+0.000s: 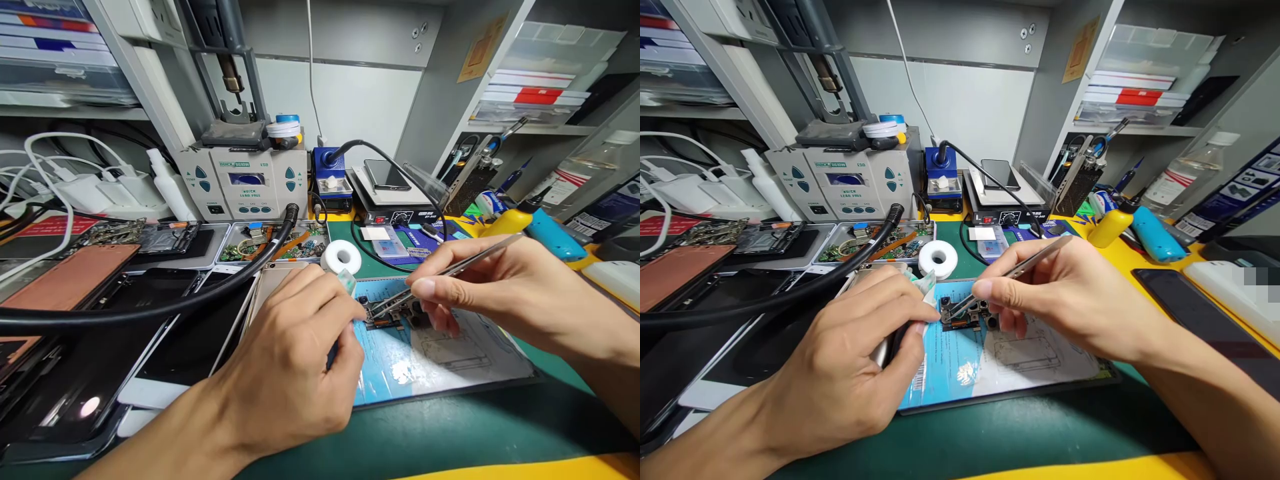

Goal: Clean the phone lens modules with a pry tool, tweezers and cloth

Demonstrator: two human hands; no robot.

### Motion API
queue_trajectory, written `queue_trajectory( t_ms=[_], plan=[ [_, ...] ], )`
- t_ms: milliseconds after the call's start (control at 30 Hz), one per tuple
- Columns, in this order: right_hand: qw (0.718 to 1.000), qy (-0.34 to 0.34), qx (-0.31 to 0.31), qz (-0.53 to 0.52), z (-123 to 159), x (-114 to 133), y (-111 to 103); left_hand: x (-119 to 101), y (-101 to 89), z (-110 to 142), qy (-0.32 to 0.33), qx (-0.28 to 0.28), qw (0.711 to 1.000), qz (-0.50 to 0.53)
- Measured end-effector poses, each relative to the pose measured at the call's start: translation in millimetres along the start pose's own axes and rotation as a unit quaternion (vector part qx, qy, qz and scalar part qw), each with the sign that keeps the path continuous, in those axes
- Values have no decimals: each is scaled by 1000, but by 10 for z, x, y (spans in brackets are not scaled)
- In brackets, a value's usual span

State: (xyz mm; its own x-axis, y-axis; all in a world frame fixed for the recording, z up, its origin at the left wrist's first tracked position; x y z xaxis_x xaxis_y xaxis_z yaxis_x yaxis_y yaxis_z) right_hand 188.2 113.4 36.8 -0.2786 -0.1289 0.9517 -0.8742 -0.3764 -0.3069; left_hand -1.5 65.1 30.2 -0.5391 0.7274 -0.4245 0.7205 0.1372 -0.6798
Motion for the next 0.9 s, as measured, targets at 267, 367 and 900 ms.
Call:
queue_trajectory(
  t_ms=[267, 367, 900],
  plan=[
    [1000, 8, -12, 20, 8, -26, -33, -13, -2, 2, -2, 0, 1000, 2],
    [999, 10, -20, 30, 3, -15, -36, -13, -3, 4, -4, -1, 1000, -1],
    [998, -8, -29, 57, 28, 32, -29, -15, 9, 3, 0, -3, 1000, 5]
  ],
)
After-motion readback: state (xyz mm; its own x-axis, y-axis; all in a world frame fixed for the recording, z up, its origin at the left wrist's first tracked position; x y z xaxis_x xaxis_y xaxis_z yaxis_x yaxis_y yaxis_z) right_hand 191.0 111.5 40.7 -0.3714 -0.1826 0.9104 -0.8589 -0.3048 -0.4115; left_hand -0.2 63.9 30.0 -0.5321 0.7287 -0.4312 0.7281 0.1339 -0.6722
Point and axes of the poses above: each hand's wrist, its own z-axis away from the middle knuckle, its own y-axis out of the palm, x = y × z, the point moved 6 cm from there along -z, towards the middle knuckle, and after that the axes turned 4 degrees about -y, right-handed, at the moved point
